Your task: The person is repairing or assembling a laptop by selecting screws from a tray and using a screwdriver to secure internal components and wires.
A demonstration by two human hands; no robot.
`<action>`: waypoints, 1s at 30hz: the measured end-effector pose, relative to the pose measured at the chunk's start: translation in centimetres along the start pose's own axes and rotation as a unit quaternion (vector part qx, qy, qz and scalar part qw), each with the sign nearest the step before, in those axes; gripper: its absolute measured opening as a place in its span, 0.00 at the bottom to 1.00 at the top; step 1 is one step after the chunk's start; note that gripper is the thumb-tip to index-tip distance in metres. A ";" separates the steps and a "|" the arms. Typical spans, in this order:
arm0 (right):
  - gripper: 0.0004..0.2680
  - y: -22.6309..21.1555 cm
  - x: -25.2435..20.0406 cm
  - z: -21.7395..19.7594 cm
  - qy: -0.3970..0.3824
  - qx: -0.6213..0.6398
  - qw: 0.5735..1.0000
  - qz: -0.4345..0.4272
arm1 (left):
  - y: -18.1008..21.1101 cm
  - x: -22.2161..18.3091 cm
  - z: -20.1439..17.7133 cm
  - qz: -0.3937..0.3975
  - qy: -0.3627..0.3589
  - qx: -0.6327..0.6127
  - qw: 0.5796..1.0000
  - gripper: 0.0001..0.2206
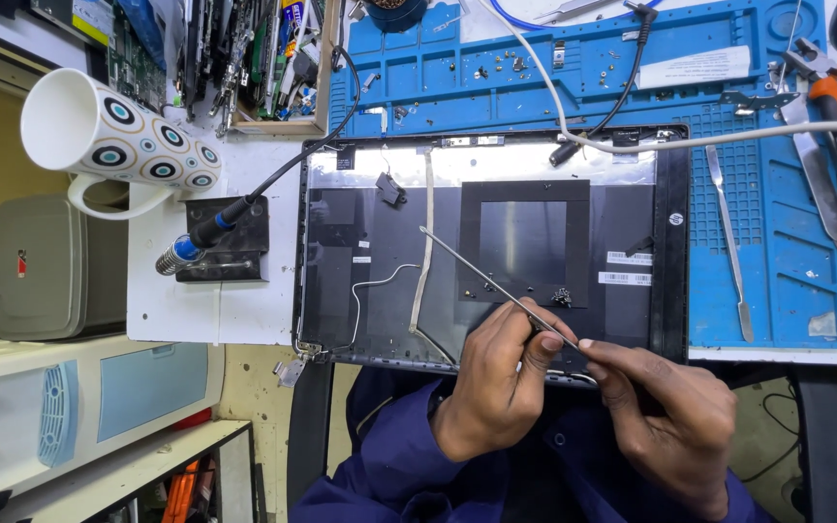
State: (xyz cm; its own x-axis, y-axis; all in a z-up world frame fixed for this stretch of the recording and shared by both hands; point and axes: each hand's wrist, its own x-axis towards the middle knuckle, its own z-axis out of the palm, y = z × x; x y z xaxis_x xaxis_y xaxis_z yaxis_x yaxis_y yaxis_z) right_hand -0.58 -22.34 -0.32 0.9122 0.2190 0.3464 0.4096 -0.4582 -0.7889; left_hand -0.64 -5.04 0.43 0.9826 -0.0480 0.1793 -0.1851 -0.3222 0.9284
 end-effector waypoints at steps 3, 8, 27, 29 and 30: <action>0.05 0.2 0.0 -0.1 -0.003 -0.001 1.000 -0.004 | -0.2 0.2 -0.4 0.033 -0.009 0.025 0.999 0.21; 0.05 0.2 -0.1 -0.3 -0.015 0.011 1.000 0.002 | -0.7 0.2 -1.4 0.056 -0.059 0.009 0.997 0.19; 0.06 -1.6 0.6 -0.6 -0.009 -0.024 0.999 -0.032 | 0.4 0.5 -1.2 0.121 -0.019 0.032 0.992 0.18; 0.06 -2.1 0.7 -0.3 -0.005 -0.096 0.993 -0.063 | 0.4 0.3 -0.8 0.122 -0.007 0.052 0.991 0.19; 0.06 -2.2 0.8 -0.1 0.007 -0.083 0.994 -0.067 | 0.3 0.3 -0.6 0.114 -0.008 0.055 0.992 0.19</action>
State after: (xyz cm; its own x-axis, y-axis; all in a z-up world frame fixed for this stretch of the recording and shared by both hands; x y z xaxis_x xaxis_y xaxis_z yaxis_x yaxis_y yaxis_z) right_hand -0.78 -21.24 1.71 0.8493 0.2753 0.4504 0.5222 -0.5624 -0.6410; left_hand -0.45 -4.54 0.92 0.9158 -0.1458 0.3743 -0.4005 -0.4023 0.8232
